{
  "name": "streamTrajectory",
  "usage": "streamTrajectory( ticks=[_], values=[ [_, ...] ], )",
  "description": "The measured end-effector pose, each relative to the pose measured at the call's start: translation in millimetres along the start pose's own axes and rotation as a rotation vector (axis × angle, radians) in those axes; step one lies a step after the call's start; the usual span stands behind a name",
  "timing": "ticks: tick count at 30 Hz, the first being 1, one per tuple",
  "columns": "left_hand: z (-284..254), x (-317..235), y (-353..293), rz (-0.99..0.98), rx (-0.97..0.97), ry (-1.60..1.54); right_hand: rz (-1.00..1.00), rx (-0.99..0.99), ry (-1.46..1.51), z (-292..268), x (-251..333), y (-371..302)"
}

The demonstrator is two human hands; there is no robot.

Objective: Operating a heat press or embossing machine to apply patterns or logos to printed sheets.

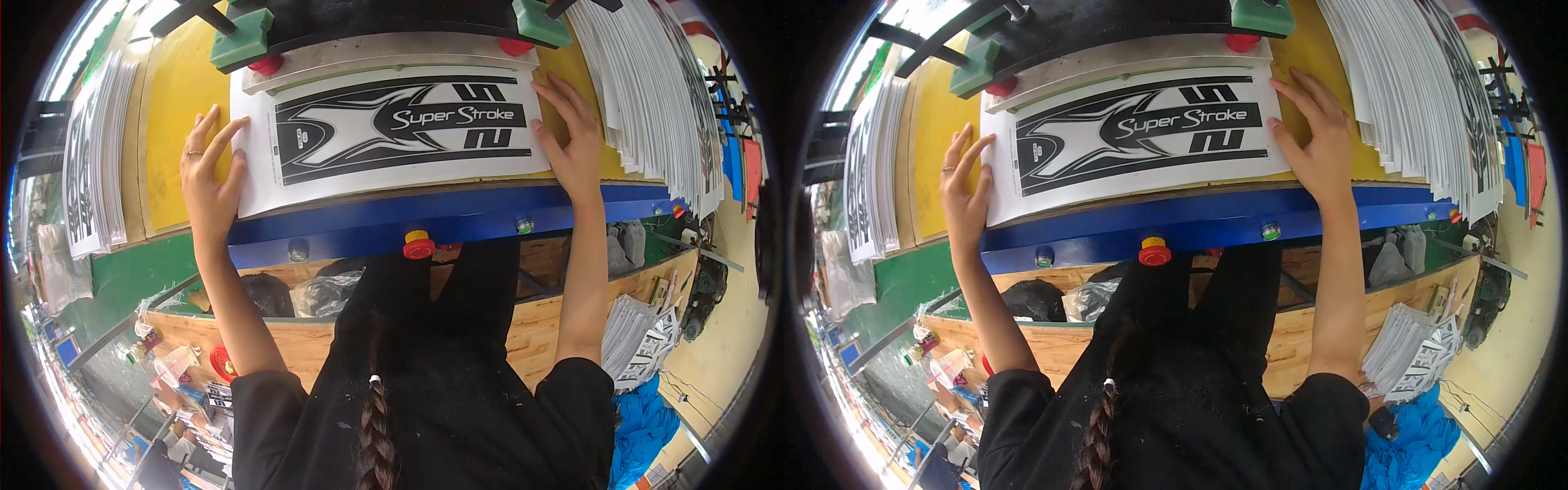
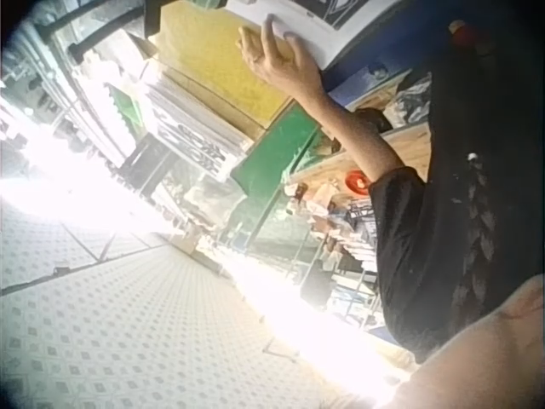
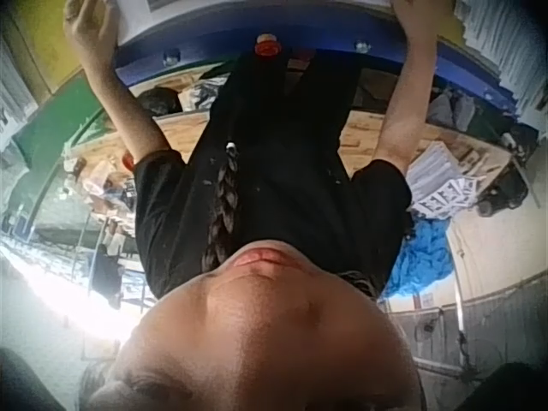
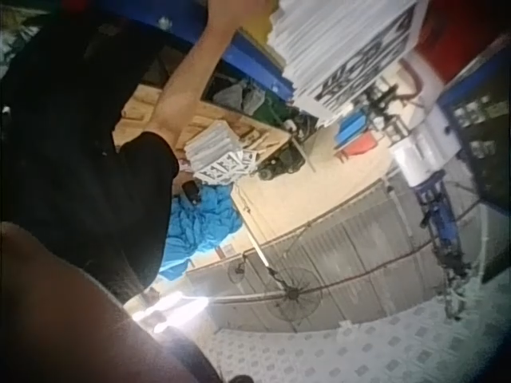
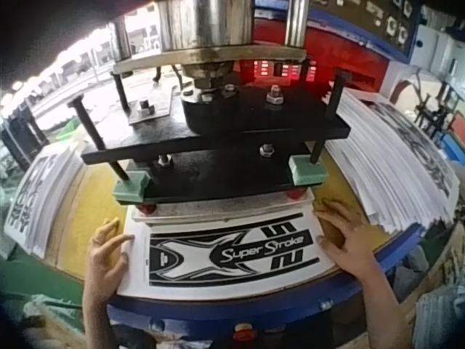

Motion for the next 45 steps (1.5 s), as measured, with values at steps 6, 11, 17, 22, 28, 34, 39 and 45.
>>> streamTrajectory(
  ticks=[6, 11, 17, 22, 28, 34, 39, 45],
  values=[
    [-0.1, -0.8, 0.3, 0.002, -0.004, -0.005, -0.015, 0.008, -0.004, 0.4, -1.9, 0.6],
    [-0.2, -1.1, 0.1, 0.007, -0.007, 0.001, -0.004, 0.02, 0.0, 0.5, -1.8, 0.7],
    [0.4, -0.4, 0.2, 0.01, -0.012, -0.001, -0.014, 0.022, 0.012, -0.7, -0.2, 2.2],
    [0.1, 0.0, 0.4, 0.009, -0.012, -0.004, -0.015, 0.019, 0.0, -0.2, -0.1, 2.1],
    [-0.2, -0.1, -0.2, -0.001, -0.005, 0.02, -0.006, 0.018, -0.003, 0.4, -0.2, 1.6],
    [0.0, -0.2, 0.8, 0.004, 0.007, 0.007, 0.006, 0.011, -0.018, 0.0, -0.9, -0.7],
    [-0.2, -0.5, 0.3, -0.003, 0.008, 0.011, 0.009, 0.011, -0.019, 0.6, -1.0, -0.7],
    [-0.3, 0.0, 0.6, -0.004, 0.013, 0.015, 0.002, 0.005, -0.021, 0.3, -0.1, -0.2]
  ],
)
Point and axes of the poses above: each hand's wrist, its own y-axis towards the middle knuckle, its own z-axis out of the palm, x = y × z, the point moved 2 cm from there along y, towards the middle knuckle, and after that the axes turned 3 degrees about x, right-handed, at the moved point
